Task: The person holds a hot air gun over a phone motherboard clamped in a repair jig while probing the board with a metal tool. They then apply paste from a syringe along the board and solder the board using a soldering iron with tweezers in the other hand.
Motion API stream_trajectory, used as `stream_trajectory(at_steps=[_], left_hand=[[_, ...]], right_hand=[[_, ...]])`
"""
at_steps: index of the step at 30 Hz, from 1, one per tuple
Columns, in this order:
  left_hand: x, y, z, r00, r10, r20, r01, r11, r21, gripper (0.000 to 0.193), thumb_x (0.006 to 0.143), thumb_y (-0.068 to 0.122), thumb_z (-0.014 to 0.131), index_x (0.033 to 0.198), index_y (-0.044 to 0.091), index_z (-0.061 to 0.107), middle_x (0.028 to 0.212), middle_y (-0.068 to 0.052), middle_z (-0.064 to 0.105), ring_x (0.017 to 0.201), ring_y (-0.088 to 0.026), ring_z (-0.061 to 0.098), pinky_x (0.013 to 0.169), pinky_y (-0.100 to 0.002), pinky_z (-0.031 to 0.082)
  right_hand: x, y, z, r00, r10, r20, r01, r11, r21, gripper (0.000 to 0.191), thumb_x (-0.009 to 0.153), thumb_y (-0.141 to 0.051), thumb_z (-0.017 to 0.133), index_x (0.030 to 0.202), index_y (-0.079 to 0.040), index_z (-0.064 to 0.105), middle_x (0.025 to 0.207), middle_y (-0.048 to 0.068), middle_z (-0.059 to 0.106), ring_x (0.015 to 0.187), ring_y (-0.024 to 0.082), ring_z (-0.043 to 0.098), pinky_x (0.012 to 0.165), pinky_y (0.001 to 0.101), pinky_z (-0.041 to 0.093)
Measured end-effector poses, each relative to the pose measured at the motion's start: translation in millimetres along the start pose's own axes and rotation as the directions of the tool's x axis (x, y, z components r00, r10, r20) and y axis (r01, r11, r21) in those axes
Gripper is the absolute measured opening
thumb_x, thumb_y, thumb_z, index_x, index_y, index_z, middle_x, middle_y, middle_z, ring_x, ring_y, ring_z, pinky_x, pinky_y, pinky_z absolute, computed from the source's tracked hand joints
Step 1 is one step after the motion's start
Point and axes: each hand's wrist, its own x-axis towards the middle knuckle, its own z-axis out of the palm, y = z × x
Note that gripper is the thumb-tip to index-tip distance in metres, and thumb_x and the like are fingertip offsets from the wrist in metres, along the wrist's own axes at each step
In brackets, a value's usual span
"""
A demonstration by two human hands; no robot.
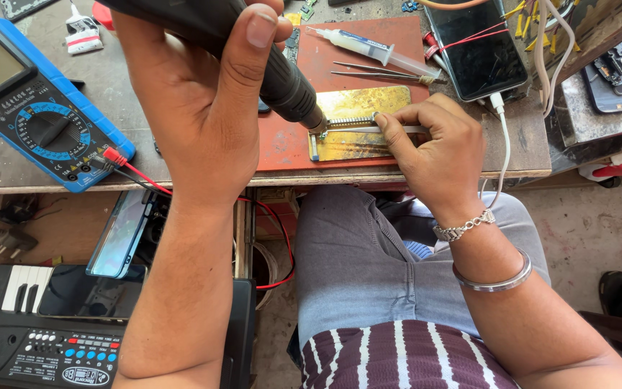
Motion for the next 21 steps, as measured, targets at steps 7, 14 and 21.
stream_trajectory(at_steps=[7,14,21], left_hand=[[-0.9,-0.1,2.1,1.0,0.001,-0.003,-0.001,1.0,-0.011,0.037,0.121,0.012,0.073,0.138,0.007,0.04,0.113,-0.007,0.062,0.102,-0.015,0.067,0.097,-0.033,0.062],[-0.3,0.4,1.6,1.0,-0.003,0.009,0.003,1.0,0.019,0.036,0.12,0.013,0.071,0.137,0.007,0.04,0.113,-0.007,0.062,0.101,-0.015,0.067,0.096,-0.033,0.062],[0.1,0.0,0.6,1.0,0.0,0.019,-0.001,1.0,0.02,0.036,0.121,0.012,0.071,0.138,0.007,0.04,0.113,-0.007,0.062,0.101,-0.015,0.067,0.097,-0.033,0.062]], right_hand=[[0.1,-1.4,-0.6,1.0,0.004,0.004,-0.004,1.0,-0.019,0.019,0.097,-0.023,0.084,0.093,-0.005,0.077,0.082,0.005,0.065,0.07,0.016,0.067,0.061,0.0302,0.048],[0.9,-2.4,0.5,1.0,-0.004,-0.006,0.003,0.999,-0.039,0.019,0.096,-0.025,0.084,0.093,-0.007,0.078,0.084,0.005,0.067,0.073,0.017,0.068,0.063,0.0318,0.049],[0.9,-2.3,0.8,1.0,-0.01,0.005,0.01,1.0,-0.014,0.019,0.097,-0.024,0.083,0.094,-0.007,0.079,0.085,0.005,0.067,0.073,0.017,0.068,0.064,0.0302,0.05]])
